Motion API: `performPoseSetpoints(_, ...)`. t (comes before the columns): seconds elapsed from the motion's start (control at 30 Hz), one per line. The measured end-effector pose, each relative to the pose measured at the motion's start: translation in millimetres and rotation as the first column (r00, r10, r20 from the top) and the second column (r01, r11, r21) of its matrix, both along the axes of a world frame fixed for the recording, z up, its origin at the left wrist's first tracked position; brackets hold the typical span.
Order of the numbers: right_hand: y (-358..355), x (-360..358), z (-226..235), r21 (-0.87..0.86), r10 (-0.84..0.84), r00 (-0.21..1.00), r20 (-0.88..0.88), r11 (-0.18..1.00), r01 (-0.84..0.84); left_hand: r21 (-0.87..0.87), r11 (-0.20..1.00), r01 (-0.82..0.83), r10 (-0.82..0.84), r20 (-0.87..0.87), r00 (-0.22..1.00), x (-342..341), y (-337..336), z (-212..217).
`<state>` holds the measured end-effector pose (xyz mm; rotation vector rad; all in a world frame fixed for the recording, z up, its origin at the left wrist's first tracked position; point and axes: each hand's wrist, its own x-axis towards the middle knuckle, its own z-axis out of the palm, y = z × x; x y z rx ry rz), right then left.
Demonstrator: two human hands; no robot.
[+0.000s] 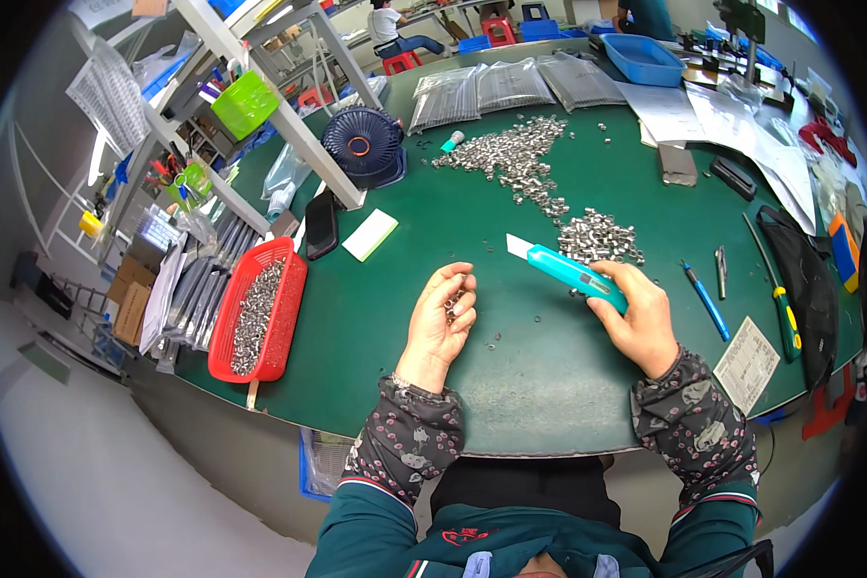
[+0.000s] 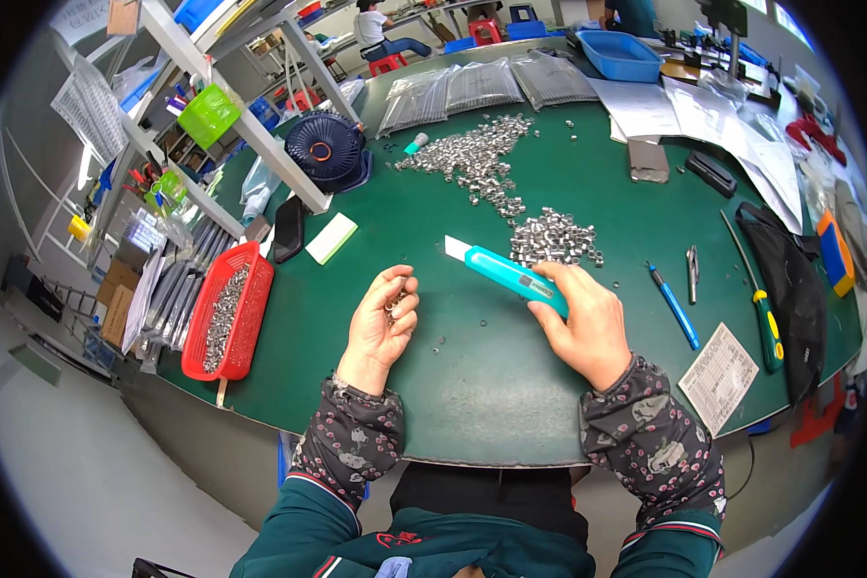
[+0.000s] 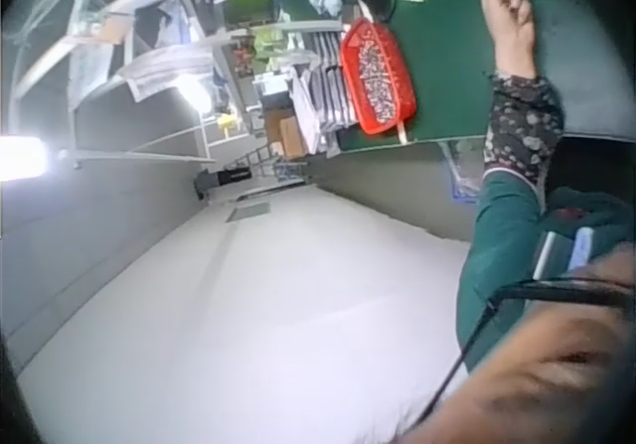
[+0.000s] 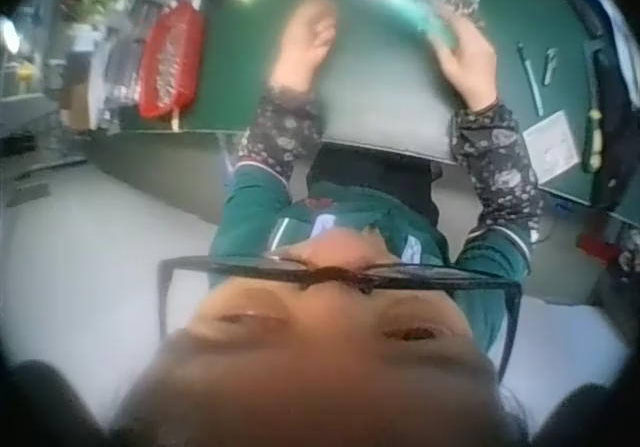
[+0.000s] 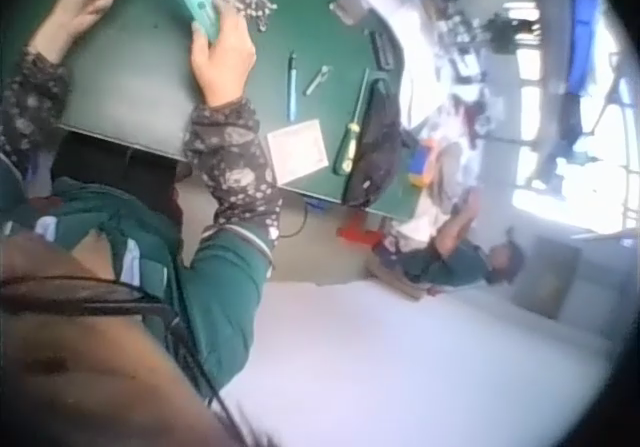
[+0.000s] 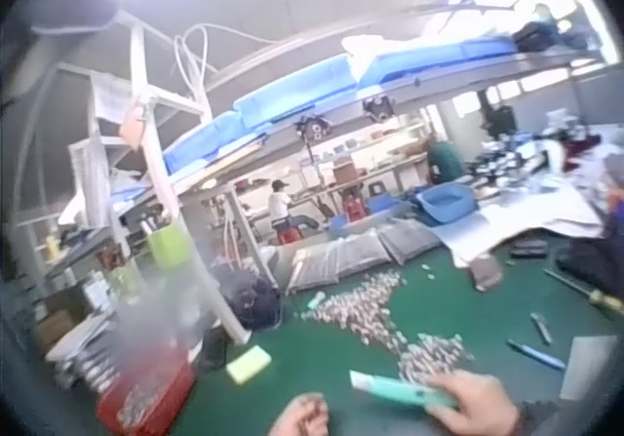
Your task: Using a utility knife to scrape or clean small metal components at a workbench.
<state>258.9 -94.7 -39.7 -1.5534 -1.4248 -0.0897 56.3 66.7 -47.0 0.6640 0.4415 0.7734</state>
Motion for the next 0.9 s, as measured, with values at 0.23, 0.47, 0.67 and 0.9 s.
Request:
performPoseSetpoints(0.23, -1.7, -2.9, 4.1, -0.091, 0.182, 0.976, -0.121, 0.977, -0.194, 0.139, 0.99, -0.016, 0.024, -0.057, 0.998, 2.4, 0.1, -2.4)
performPoseSetpoints(0.47, -3.9, -4.0, -0.2, -0.132, 0.235, 0.952, -0.196, 0.956, -0.263, 0.133, 0.99, 0.048, -0.045, -0.02, 0.999, 2.6, -0.4, -3.3)
performPoseSetpoints(0.67, -3.3, -4.8, -1.8, -0.115, 0.252, 0.95, -0.185, 0.954, -0.275, 0.159, 0.984, 0.08, -0.072, -0.057, 0.996, 3.9, -2.3, -5.9)
performPoseSetpoints(0.9, -5.9, -5.3, 5.3, -0.198, 0.224, 0.956, -0.188, 0.945, -0.261, 0.206, 0.975, 0.087, -0.061, -0.128, 0.99, 6.0, -5.4, -4.1)
